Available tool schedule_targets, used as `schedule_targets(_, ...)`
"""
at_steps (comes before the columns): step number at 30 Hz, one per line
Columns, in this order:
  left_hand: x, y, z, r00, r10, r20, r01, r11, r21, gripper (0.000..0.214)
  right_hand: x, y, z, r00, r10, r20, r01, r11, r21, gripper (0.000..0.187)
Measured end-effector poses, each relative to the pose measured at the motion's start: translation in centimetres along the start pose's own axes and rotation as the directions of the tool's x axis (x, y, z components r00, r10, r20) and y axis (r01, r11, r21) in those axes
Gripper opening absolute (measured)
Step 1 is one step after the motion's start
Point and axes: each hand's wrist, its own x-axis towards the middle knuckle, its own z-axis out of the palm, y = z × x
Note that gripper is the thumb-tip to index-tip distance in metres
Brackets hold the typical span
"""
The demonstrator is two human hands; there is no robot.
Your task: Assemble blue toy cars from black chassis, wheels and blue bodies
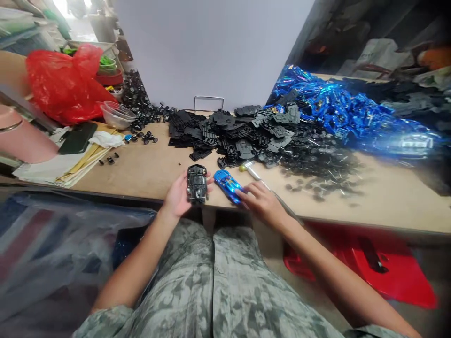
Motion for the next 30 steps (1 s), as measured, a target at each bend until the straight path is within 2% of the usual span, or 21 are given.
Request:
schedule_targets(1,0.0,-0.2,0.0,1.000,-0.014,0.007,0.014,1.000,-0.010,0.052,0.2,0.2,0.4,0.998,-0.047,-0.039,0.048,0.999,0.023,0.031)
schedule_targets(3,-0.1,-0.6,0.0,0.999,-0.033,0.025,0.034,0.999,-0.029,0.052,0.4,0.1,0.6,0.987,-0.066,-0.146,0.081,0.992,0.101,0.037)
schedule_targets(6,0.1,-1.3,0.2,0.996,-0.060,0.059,0.063,0.996,-0.066,0.051,0.8,-1.3,-0.3,0.961,0.028,-0.276,0.023,0.984,0.178,0.048)
schedule_targets(8,0.2,-1.9,0.5,0.994,-0.085,0.074,0.092,0.991,-0.093,0.049,1.5,-3.0,-1.3,0.944,0.063,-0.323,-0.006,0.985,0.175,0.052)
schedule_targets(10,0.5,-2.4,0.9,0.991,-0.114,0.074,0.122,0.986,-0.110,0.047,2.2,-4.5,-1.8,0.945,0.039,-0.325,0.011,0.989,0.150,0.056)
schedule_targets(13,0.9,-3.2,1.6,0.988,-0.135,0.074,0.144,0.981,-0.131,0.045,2.8,-5.9,-1.4,0.956,-0.049,-0.288,0.083,0.991,0.107,0.058)
schedule_targets(19,1.1,-4.0,1.5,0.980,-0.152,0.131,0.170,0.975,-0.140,0.050,2.0,-6.1,0.3,0.971,-0.106,-0.213,0.126,0.989,0.081,0.048)
schedule_targets(26,0.9,-3.8,1.4,0.980,-0.167,0.104,0.176,0.981,-0.085,0.056,2.3,-6.6,0.8,0.973,-0.151,-0.176,0.162,0.986,0.049,0.046)
schedule_targets(30,0.6,-3.7,1.3,0.975,-0.169,0.144,0.183,0.978,-0.096,0.056,2.6,-6.8,0.9,0.975,-0.159,-0.157,0.169,0.984,0.055,0.045)
